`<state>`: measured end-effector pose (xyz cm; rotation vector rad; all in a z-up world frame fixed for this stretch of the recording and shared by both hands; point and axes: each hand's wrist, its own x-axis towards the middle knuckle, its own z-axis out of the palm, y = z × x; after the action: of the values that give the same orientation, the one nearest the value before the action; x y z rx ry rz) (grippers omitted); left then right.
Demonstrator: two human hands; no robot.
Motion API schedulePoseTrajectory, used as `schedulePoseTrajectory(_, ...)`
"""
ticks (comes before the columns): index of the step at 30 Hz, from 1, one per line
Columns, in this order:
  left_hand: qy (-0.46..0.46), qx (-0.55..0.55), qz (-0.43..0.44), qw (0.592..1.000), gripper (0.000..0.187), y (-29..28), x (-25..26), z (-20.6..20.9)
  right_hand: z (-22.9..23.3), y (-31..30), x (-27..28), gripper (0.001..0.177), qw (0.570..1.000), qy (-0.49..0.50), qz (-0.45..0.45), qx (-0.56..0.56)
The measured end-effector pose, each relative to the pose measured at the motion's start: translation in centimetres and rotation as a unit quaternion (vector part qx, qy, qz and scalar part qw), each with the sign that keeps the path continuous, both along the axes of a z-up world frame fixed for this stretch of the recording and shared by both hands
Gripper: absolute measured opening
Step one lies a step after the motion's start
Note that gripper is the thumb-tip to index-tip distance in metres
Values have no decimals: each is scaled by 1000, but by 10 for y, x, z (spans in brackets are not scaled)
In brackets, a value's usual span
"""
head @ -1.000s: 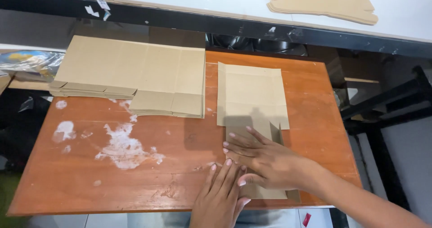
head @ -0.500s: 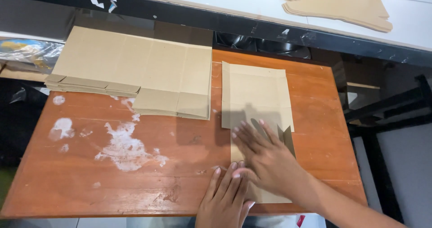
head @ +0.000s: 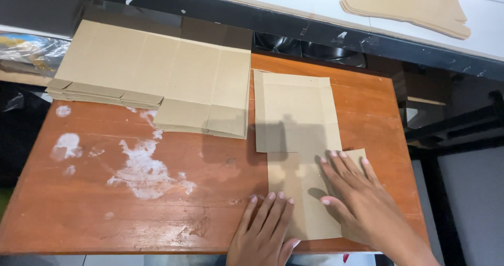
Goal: Folding and assembling a cardboard box from a flat template on a table.
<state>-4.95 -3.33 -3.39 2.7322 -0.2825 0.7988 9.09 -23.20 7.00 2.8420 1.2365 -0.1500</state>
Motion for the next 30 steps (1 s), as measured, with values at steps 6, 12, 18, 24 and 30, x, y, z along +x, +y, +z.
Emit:
schedulePoseTrajectory(6, 59, -48, -63, 995, 74, 8, 1, -1, -38, -58, 10, 72, 979, -193, 40, -54)
schedulePoseTrajectory(12, 164, -169, 62, 970, 76, 57, 42, 69, -32, -37, 0, 54, 981, -179, 35, 63)
schedulePoseTrajectory(18, 171, -85, 69, 979, 76, 45, 56, 48, -6, 31, -14, 47, 948, 11, 61, 313)
schedulePoseTrajectory(24, 139, -109, 12, 984, 86, 34, 58, 54, -39, 64, 5, 54, 886, 233, -72, 394)
schedulePoseTrajectory(30, 81, -76, -6, 994, 64, 21, 68, 38, -39, 58, 12, 42, 878, 184, -111, 429)
